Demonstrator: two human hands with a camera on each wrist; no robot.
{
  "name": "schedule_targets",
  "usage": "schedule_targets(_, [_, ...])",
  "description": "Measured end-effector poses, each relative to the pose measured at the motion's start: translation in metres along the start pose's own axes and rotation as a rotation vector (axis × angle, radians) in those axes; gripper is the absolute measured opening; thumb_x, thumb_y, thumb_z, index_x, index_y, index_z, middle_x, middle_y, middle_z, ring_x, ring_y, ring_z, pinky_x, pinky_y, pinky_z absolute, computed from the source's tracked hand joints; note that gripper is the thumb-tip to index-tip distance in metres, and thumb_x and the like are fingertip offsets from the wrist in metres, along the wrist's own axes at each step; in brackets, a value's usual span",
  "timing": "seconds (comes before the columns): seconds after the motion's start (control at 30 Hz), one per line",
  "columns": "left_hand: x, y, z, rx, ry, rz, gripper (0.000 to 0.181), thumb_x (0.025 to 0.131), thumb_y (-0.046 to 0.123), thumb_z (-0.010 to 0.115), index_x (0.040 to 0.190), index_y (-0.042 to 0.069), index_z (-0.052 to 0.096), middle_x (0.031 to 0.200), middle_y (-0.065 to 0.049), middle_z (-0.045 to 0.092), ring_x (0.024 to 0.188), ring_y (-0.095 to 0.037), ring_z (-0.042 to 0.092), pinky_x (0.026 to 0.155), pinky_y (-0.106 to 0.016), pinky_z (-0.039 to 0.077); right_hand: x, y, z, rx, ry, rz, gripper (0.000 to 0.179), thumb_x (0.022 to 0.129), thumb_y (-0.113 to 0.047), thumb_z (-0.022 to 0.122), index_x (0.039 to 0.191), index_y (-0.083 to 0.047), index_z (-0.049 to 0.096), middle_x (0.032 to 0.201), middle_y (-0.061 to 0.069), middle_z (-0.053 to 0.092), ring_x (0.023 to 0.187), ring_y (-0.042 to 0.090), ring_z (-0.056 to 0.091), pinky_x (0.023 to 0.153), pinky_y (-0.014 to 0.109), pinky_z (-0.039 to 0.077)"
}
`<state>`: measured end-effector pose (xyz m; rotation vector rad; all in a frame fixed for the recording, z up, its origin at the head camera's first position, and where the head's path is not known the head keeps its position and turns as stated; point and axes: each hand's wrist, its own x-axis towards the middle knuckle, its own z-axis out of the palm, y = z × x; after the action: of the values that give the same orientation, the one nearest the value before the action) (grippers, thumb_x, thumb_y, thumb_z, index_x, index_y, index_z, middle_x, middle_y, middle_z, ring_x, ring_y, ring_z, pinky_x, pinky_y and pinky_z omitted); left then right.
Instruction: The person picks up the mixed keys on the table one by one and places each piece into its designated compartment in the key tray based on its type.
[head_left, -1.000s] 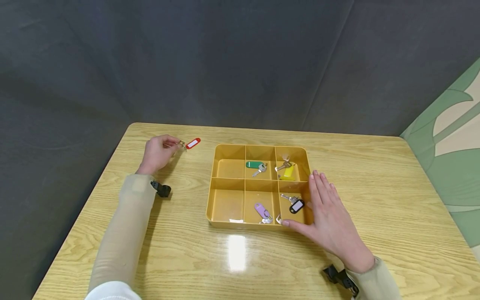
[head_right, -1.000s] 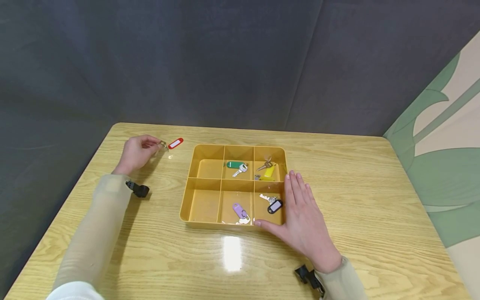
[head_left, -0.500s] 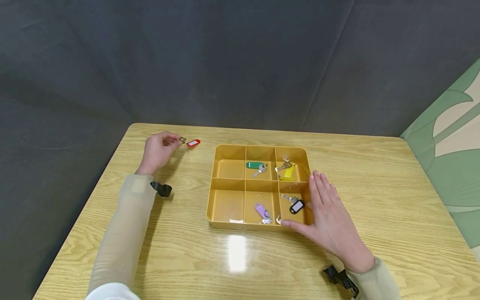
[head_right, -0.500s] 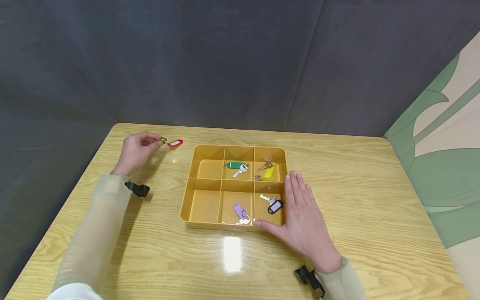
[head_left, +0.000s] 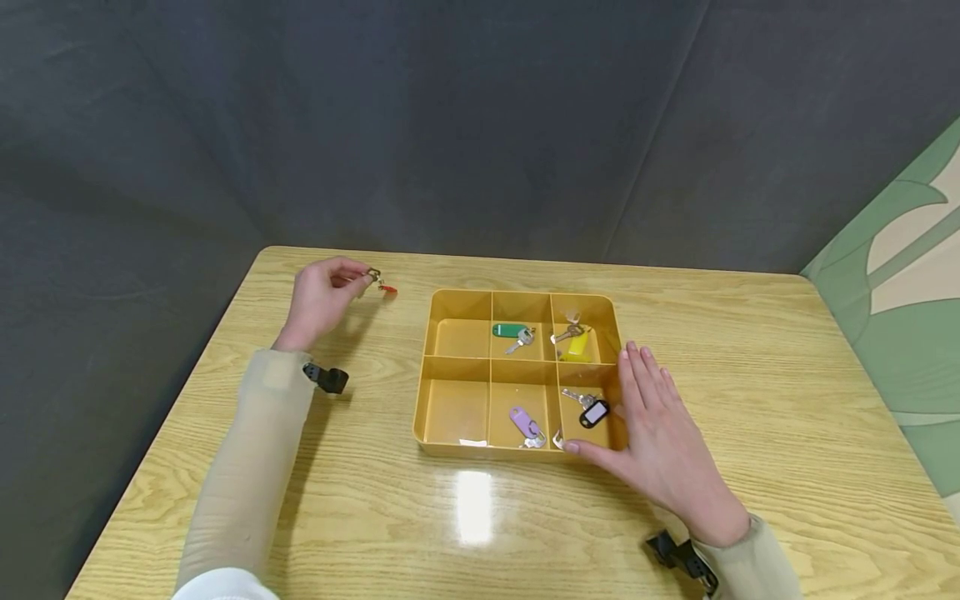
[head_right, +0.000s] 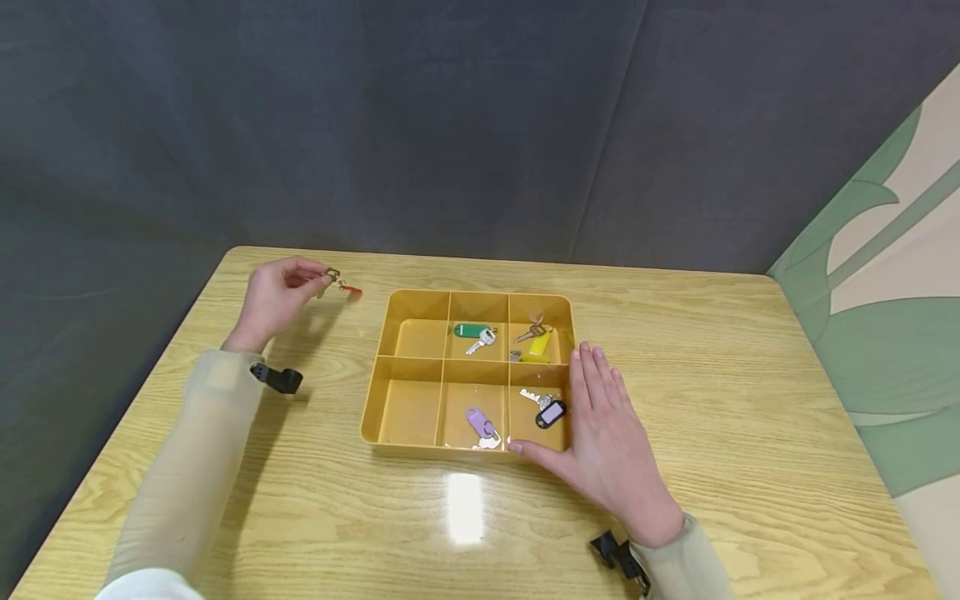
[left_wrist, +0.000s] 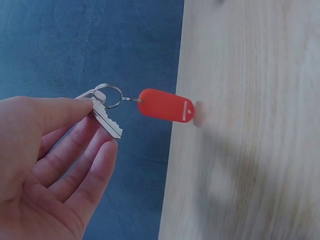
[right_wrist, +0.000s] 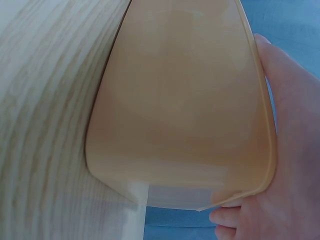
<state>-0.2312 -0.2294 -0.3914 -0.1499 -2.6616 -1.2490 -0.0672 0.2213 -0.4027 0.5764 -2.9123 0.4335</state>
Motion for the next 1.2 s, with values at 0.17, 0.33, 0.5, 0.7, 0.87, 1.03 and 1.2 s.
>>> schedule_targets(0.17, [-0.001, 0.005, 0.000, -0.001, 0.008, 0.026, 0.018, 0.098, 0.015, 0.072, 0.112, 0.006, 0.076, 0.100, -0.008, 0.073, 0.086, -0.020, 0.067, 0.079, -0.033, 0.054, 0.000, 0.001, 0.001, -0.007, -0.005, 0.000, 0.126, 0.081, -0.074, 0.068, 0.159, 0.009, 0.013, 0.167, 0.023, 0.007, 0.153, 0.037, 0.007, 0.124, 0.046, 0.004])
schedule_targets(0.33, [-0.003, 0.012, 0.001, -0.013, 0.014, 0.042, 0.017, 0.097, 0.014, 0.072, 0.112, 0.005, 0.076, 0.100, -0.008, 0.074, 0.086, -0.021, 0.067, 0.078, -0.032, 0.054, -0.001, 0.001, 0.002, -0.009, -0.005, -0.002, 0.126, 0.081, -0.074, 0.068, 0.159, 0.008, 0.012, 0.167, 0.021, 0.005, 0.153, 0.037, 0.006, 0.124, 0.046, 0.004])
schedule_targets(0.5, [-0.005, 0.018, 0.001, -0.020, 0.015, 0.048, 0.017, 0.097, 0.015, 0.073, 0.111, 0.006, 0.077, 0.101, -0.007, 0.074, 0.086, -0.018, 0.067, 0.078, -0.031, 0.054, -0.001, 0.001, 0.002, -0.009, -0.005, -0.004, 0.126, 0.082, -0.074, 0.068, 0.159, 0.008, 0.012, 0.167, 0.022, 0.005, 0.153, 0.037, 0.006, 0.124, 0.047, 0.005])
schedule_targets(0.7, [-0.006, 0.027, 0.002, -0.025, 0.026, 0.064, 0.017, 0.096, 0.015, 0.074, 0.110, 0.006, 0.077, 0.100, -0.007, 0.074, 0.085, -0.017, 0.068, 0.077, -0.027, 0.055, -0.001, 0.000, 0.001, -0.014, -0.001, -0.007, 0.126, 0.082, -0.074, 0.067, 0.159, 0.009, 0.011, 0.167, 0.023, 0.006, 0.153, 0.037, 0.006, 0.124, 0.047, 0.006])
schedule_targets(0.87, [-0.008, 0.031, 0.003, -0.034, 0.036, 0.075, 0.017, 0.096, 0.016, 0.074, 0.110, 0.007, 0.077, 0.100, -0.006, 0.075, 0.084, -0.016, 0.068, 0.075, -0.025, 0.055, -0.001, 0.001, 0.001, -0.012, -0.002, -0.008, 0.125, 0.082, -0.073, 0.067, 0.159, 0.008, 0.011, 0.167, 0.022, 0.005, 0.153, 0.036, 0.006, 0.124, 0.047, 0.006])
schedule_targets(1.03, [-0.008, 0.035, 0.004, -0.058, 0.048, 0.091, 0.016, 0.095, 0.014, 0.075, 0.108, 0.006, 0.077, 0.099, -0.006, 0.075, 0.083, -0.015, 0.069, 0.075, -0.023, 0.055, 0.000, 0.000, 0.001, -0.009, -0.003, -0.006, 0.125, 0.082, -0.073, 0.068, 0.159, 0.008, 0.011, 0.167, 0.022, 0.005, 0.153, 0.038, 0.007, 0.124, 0.047, 0.005])
schedule_targets(1.2, [-0.009, 0.040, 0.005, -0.081, 0.051, 0.110, 0.015, 0.094, 0.011, 0.076, 0.108, 0.005, 0.077, 0.099, -0.008, 0.075, 0.082, -0.016, 0.069, 0.075, -0.021, 0.055, 0.000, 0.000, 0.001, -0.009, -0.005, -0.001, 0.125, 0.082, -0.074, 0.067, 0.159, 0.008, 0.011, 0.167, 0.021, 0.004, 0.153, 0.038, 0.007, 0.124, 0.047, 0.005])
